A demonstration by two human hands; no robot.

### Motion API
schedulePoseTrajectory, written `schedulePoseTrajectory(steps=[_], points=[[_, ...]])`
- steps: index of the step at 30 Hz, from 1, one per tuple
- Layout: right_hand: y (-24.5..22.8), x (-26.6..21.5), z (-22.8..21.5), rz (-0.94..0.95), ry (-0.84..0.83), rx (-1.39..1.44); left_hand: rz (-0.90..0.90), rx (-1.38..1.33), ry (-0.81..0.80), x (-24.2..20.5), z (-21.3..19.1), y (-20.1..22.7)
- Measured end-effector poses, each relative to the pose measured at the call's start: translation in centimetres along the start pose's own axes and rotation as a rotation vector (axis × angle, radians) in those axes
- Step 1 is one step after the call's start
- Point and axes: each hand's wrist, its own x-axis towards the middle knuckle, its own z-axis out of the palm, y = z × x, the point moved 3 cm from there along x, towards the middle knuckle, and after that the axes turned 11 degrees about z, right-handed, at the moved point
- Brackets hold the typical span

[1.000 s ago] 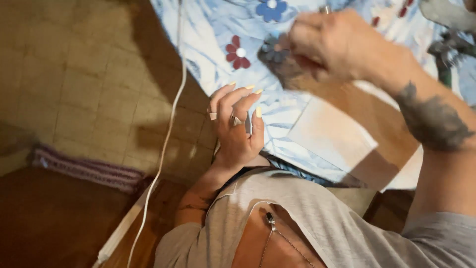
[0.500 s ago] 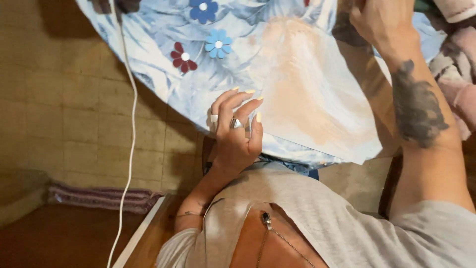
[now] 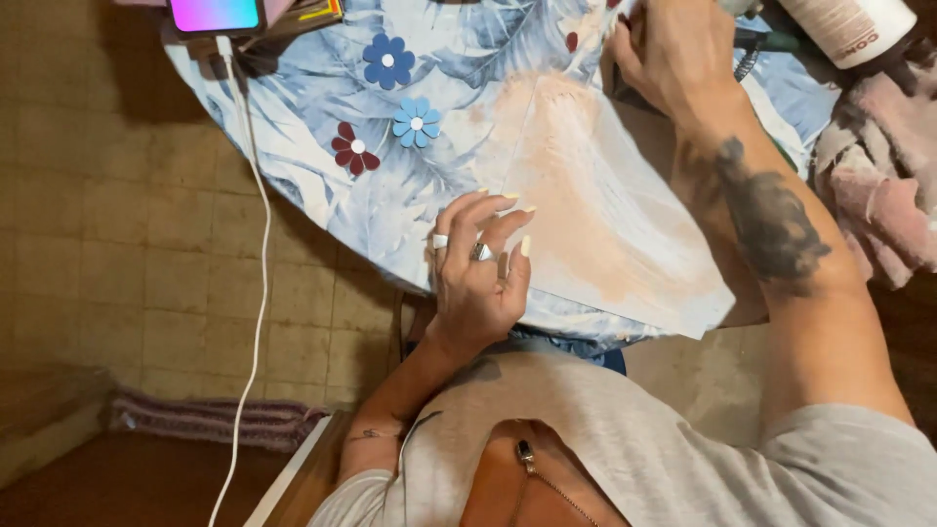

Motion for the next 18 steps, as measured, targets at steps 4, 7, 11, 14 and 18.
schedulePoseTrajectory(steps=[4,7,11,14,18], points=[[-0.8,-3.4,-4.8,0.234,-0.218,0.882,0.078,-0.04,-0.034,1.5,0.5,0.2],[-2.9,-6.8,-8.2,0.493,-0.349,1.316,0.104,-0.113,-0.089,2.2,2.1,0.4],[-4.6,-11.3,-9.9,0.78,-0.309,1.567,0.178,-0.141,-0.16,3.0,4.1,1.8],[-4.7,-12.7,-9.6,0.869,-0.261,1.666,0.212,-0.136,-0.206,2.9,5.5,2.2],[-4.4,-13.2,-9.9,0.877,-0.282,1.723,0.192,-0.111,-0.232,2.6,6.4,2.6]])
